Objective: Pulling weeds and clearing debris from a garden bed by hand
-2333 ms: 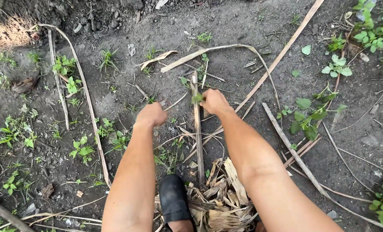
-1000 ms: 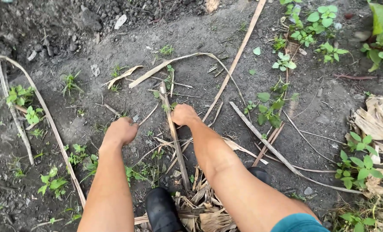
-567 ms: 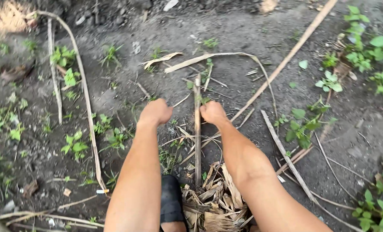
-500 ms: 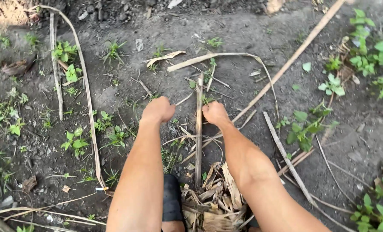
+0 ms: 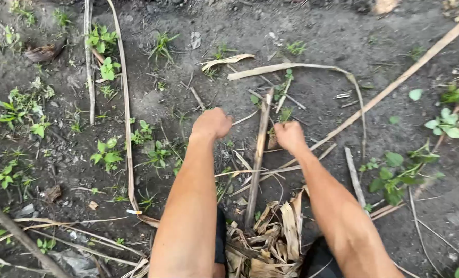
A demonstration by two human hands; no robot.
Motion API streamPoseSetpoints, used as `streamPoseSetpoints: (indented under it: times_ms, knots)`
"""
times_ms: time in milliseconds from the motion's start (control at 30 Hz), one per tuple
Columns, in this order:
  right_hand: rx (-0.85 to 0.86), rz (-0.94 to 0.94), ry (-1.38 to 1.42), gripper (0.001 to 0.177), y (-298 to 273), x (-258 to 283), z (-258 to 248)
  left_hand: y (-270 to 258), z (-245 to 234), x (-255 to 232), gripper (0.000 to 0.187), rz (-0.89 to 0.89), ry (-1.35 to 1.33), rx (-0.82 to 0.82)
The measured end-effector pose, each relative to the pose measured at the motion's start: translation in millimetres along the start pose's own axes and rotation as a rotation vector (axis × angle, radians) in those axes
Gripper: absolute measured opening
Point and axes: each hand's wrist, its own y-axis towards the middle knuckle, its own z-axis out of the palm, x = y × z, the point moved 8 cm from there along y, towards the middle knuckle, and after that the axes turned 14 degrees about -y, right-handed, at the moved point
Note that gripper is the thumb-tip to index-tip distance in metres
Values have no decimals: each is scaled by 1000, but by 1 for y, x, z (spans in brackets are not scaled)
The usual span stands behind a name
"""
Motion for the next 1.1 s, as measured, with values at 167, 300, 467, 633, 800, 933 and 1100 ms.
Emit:
streamPoseSetpoints:
  times_ms: [167,300,467,633,800,933,1100]
  knots:
    - [-5,151,302,32,-5,5,-6,-1,-10,14,56,-42,9,28]
    - [-36,-199,-127,45,-33,32,-19,-4,-30,24,49,-43,-4,-11]
    - [6,61,-102,44,-21,15,-50,-19,-47,4,36,-9,-125,-13]
    - [316,-481,-774,49,41,19,-12,-30,-95,23,44,93,-44,-126]
    - [375,-145,-820,60,-11,83,-70,-82,-173,127,32,373,6,-302]
    - [397,-53,-994,57,-63,127,-63,-200,-193,292,25,164,-580,-606]
    - [364,14,-1128,65,-57,137,-44,-235,-44,410,18,-379,-913,-538]
